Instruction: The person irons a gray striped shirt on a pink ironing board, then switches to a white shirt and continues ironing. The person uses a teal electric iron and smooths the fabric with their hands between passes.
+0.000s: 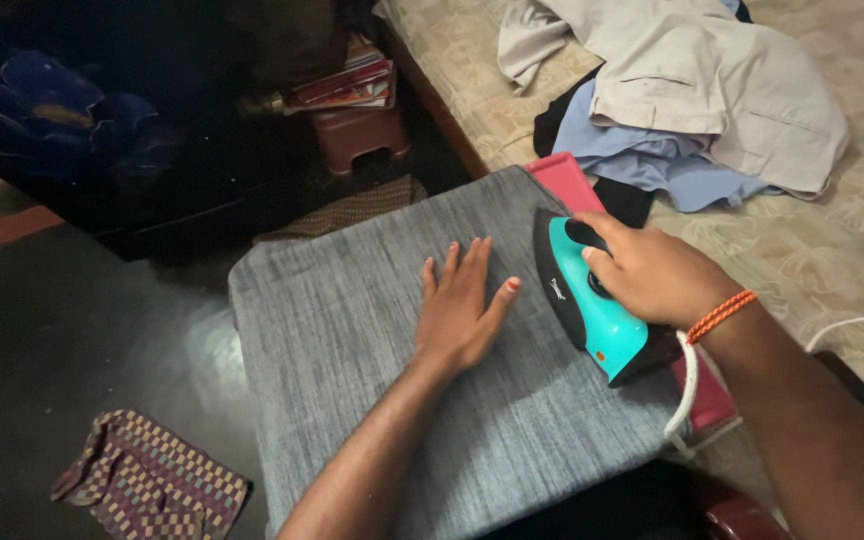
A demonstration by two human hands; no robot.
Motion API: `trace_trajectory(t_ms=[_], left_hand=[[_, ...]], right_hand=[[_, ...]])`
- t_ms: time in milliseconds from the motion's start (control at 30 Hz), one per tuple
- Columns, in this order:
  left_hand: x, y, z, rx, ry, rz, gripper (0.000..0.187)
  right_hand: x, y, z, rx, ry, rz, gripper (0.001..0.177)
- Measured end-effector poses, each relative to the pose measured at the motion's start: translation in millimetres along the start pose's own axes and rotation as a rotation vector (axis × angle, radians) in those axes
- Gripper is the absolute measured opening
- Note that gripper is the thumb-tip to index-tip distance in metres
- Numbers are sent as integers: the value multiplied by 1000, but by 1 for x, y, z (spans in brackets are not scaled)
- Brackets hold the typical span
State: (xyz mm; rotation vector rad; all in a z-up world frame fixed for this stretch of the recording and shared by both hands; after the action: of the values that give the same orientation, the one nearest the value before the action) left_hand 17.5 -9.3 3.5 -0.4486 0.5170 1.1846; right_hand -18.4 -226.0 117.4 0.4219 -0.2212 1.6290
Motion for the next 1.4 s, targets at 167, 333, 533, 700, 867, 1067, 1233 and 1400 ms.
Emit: trace_trajectory(t_ms=[167,333,533,700,867,1067,1233,1400], left_hand=[[1,1,-1,2,-35,-19,86],[1,0,-3,-2,-56,-16,87],[-2,3,1,13,-62,-7,88],[-5,4,2,13,-80,-4,89],[-3,2,0,45,-93,10,91],[-3,2,0,46,-97,9,91],[-5,3,1,31,-96,9,90],[-5,2,0,30,-107,10,90]], right_hand=[[-4,3,-1,15,38,-4,54],[-9,24,0,36,26,-35,52],[-8,48,1,35,7,-73,53],[-7,46,2,13,-15,-31,53],[-9,39,2,6,-8,19,53],[-15,21,-2,14,7,16,53],[-21,2,-4,22,28,15,56],[-17,-8,-4,-17,22,47,55]])
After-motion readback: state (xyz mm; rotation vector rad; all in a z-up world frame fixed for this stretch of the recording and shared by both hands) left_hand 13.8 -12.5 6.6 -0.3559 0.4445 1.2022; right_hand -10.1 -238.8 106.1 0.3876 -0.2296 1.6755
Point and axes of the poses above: each hand's wrist, its own y-axis away from the middle knuckle, its own z-axis out of the back of the hand, x = y × z, the point moved 2 cm from there along -y, towards the middle knuckle, and after that the axes turned 11 degrees about z, right-handed, at the moved point
